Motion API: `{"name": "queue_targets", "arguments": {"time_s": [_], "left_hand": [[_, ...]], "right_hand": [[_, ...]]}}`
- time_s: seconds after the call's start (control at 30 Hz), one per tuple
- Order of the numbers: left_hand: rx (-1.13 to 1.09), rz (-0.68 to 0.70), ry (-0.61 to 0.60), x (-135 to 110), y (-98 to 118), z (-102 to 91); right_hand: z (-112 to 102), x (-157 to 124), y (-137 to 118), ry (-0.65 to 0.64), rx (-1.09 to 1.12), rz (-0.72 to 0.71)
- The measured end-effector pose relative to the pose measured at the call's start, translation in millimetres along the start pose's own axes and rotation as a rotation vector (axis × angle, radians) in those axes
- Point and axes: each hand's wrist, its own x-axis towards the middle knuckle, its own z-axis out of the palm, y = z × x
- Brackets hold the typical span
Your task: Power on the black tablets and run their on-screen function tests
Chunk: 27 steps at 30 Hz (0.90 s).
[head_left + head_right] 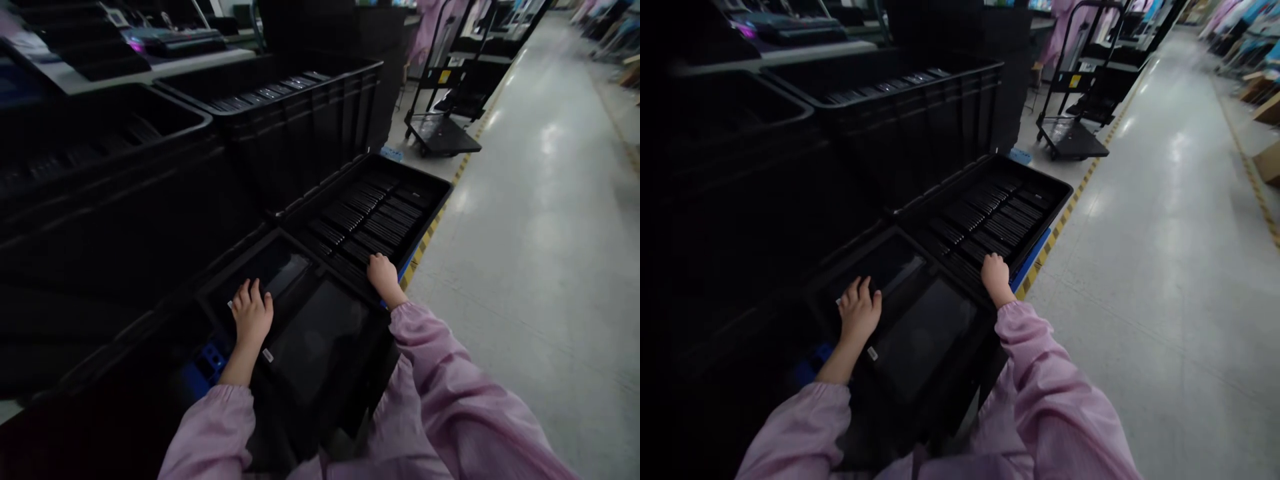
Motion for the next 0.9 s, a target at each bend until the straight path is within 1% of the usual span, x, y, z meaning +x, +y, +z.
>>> {"name": "queue_targets", "arguments": {"time_s": [0.13,0.3,0.47,0.67,0.8,0.9], "left_hand": [[0.011,-0.006,0.010,2,5,3.6],[0.021,-0.022,0.003,4,11,0.6],[0.024,-0.018,0.003,5,13,-4.1],[0.020,-0.030,-0.028,5,20,-10.5],[0.002,-0.050,-0.037,5,27,-13.7],[-0.048,-0.068,-0.043,4,33,-15.1]], "right_hand": [[-7,9,-5,-0.023,-0.110,0.010],[-13,6,-9,-0.051,-0.151,0.009],[-14,7,-12,-0.074,-0.134,0.034],[-15,15,-16,-0.119,-0.105,0.045],[-19,22,-18,-0.099,-0.066,0.032],[-30,21,-17,-0.053,-0.026,0.005]]}}
